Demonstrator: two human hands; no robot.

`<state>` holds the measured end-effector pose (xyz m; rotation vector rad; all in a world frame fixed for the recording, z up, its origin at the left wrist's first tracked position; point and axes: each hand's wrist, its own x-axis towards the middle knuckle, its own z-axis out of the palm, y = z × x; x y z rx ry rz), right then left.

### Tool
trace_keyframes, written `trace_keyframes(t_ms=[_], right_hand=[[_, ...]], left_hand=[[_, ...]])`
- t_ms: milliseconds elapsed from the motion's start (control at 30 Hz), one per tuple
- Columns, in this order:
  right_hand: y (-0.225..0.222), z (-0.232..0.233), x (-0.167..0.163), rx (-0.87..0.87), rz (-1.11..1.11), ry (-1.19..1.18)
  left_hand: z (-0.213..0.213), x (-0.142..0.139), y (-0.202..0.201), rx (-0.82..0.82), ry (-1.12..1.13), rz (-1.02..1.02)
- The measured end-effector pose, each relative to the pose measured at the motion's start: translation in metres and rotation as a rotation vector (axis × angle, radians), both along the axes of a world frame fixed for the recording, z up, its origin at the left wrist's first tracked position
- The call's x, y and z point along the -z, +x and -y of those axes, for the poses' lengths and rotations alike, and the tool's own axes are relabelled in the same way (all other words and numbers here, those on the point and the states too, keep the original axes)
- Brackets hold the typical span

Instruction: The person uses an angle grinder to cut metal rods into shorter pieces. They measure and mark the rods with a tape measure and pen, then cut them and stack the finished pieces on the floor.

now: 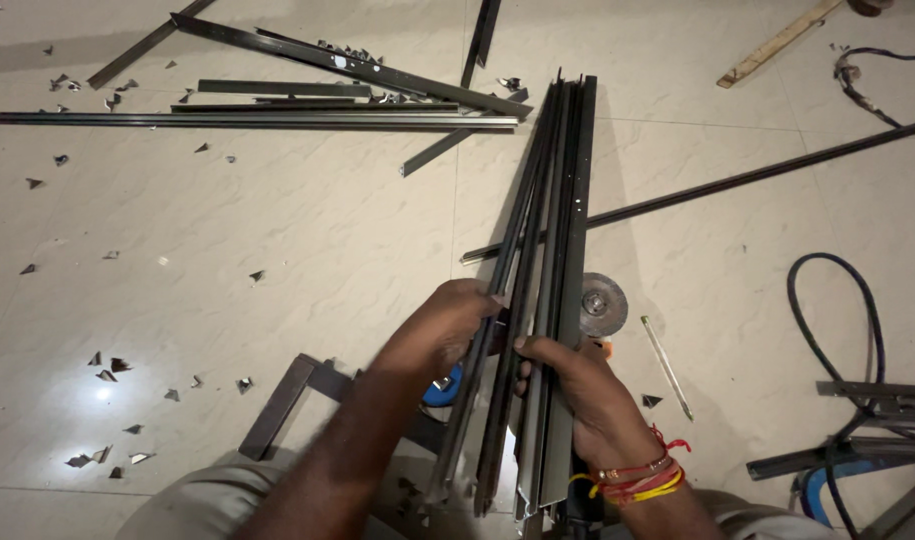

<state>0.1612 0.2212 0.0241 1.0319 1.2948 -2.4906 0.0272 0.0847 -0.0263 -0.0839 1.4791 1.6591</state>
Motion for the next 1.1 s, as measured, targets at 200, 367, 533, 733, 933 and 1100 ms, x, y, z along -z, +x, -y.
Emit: trace_keyframes(t_ms=[200, 367, 533, 733, 933, 1100], right_hand=[[0.000, -0.005, 0.001, 0.027, -0.044, -0.102], [0.000, -0.004, 0.002, 0.057, -0.032, -0.060], [-0.001, -0.004, 0.000, 0.050, -0.001, -0.037], [-0.002, -0.003, -0.001, 0.050, 0.002, -0.033], [-0.001, -0.002, 0.001, 0.034, -0.031, -0.097], [0.000, 0.006, 0.001, 0.001, 0.057, 0.013]], left_hand=[[-0.002, -0.011, -0.003, -0.126, -0.006, 0.157], [0.004, -0.030, 0.008, 0.037, 0.229, 0.043], [-0.002, -0.044, 0.011, 0.007, 0.028, -0.065], [0.008, -0.036, 0.011, 0.010, 0.223, 0.019], [0.004, -0.023, 0.007, -0.039, 0.160, 0.075], [-0.014, -0.031, 0.016, 0.061, 0.157, 0.133]])
